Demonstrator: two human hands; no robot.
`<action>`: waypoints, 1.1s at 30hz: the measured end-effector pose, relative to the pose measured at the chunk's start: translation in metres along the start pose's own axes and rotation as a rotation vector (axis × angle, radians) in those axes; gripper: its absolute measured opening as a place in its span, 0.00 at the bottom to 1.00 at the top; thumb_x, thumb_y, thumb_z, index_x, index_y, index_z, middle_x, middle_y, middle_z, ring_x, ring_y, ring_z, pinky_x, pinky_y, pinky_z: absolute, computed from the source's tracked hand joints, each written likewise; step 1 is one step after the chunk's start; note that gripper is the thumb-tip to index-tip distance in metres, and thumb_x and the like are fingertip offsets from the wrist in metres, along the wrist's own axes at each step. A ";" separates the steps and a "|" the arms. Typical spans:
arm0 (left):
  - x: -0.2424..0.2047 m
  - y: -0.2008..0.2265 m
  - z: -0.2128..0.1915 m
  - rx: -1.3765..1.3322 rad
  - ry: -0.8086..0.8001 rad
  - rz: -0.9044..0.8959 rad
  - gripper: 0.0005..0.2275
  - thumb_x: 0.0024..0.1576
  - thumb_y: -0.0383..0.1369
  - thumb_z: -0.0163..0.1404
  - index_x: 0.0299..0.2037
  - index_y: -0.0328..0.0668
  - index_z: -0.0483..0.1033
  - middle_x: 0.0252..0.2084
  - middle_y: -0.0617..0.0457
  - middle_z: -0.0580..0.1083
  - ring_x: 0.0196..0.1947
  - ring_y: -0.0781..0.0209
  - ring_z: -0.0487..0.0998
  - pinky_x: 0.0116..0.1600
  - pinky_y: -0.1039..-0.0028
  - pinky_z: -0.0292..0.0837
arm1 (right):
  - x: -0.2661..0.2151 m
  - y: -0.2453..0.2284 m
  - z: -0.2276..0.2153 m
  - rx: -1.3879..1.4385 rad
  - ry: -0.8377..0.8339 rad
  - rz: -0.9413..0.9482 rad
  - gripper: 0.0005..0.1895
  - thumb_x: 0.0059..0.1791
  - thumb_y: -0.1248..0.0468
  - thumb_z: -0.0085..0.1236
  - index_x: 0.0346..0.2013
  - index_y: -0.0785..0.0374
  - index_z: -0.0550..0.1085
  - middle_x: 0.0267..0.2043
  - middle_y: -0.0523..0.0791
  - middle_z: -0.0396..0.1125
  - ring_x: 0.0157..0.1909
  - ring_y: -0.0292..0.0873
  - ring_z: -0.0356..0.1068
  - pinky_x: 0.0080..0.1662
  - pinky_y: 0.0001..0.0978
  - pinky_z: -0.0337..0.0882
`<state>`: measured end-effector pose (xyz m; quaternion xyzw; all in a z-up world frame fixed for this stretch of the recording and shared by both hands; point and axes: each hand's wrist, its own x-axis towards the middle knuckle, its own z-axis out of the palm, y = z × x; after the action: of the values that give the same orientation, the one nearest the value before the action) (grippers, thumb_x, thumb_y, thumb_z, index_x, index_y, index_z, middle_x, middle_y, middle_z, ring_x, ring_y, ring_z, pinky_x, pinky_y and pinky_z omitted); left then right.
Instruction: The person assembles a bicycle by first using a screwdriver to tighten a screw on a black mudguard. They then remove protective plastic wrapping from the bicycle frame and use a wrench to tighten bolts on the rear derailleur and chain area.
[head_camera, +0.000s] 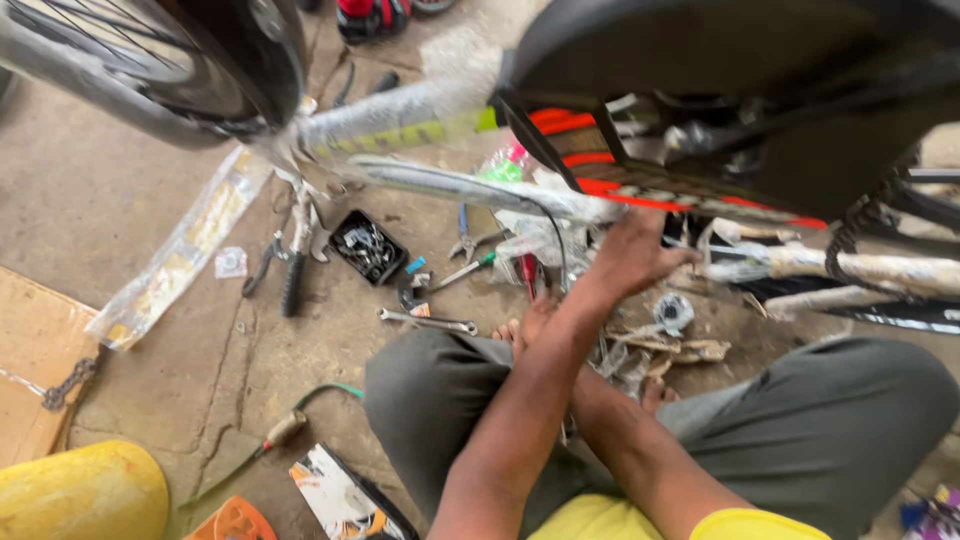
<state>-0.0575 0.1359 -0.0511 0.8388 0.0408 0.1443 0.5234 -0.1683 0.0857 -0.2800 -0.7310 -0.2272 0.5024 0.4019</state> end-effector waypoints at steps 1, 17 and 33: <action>0.002 0.003 -0.006 -0.040 0.035 0.069 0.35 0.43 0.42 0.64 0.59 0.29 0.69 0.57 0.30 0.72 0.59 0.34 0.72 0.62 0.55 0.68 | 0.001 -0.001 0.001 0.023 0.007 0.006 0.18 0.44 0.61 0.58 0.49 0.59 0.77 0.45 0.50 0.73 0.46 0.50 0.71 0.50 0.44 0.71; 0.001 -0.001 -0.011 0.064 -0.111 0.018 0.34 0.47 0.40 0.60 0.61 0.25 0.65 0.59 0.29 0.70 0.61 0.33 0.70 0.67 0.53 0.63 | 0.001 -0.019 -0.011 0.187 -0.020 -0.043 0.18 0.43 0.63 0.61 0.48 0.61 0.77 0.43 0.44 0.73 0.43 0.42 0.70 0.46 0.37 0.71; -0.010 0.090 -0.072 0.475 -0.347 -0.179 0.19 0.52 0.32 0.58 0.52 0.33 0.74 0.55 0.36 0.74 0.57 0.38 0.73 0.59 0.56 0.69 | -0.239 -0.122 -0.108 0.415 0.041 0.140 0.21 0.41 0.69 0.62 0.48 0.65 0.70 0.38 0.44 0.68 0.36 0.39 0.70 0.38 0.37 0.73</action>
<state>-0.0950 0.1559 0.0569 0.9428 0.0573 -0.0613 0.3227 -0.1544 -0.0585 -0.0302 -0.6566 -0.0594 0.5501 0.5127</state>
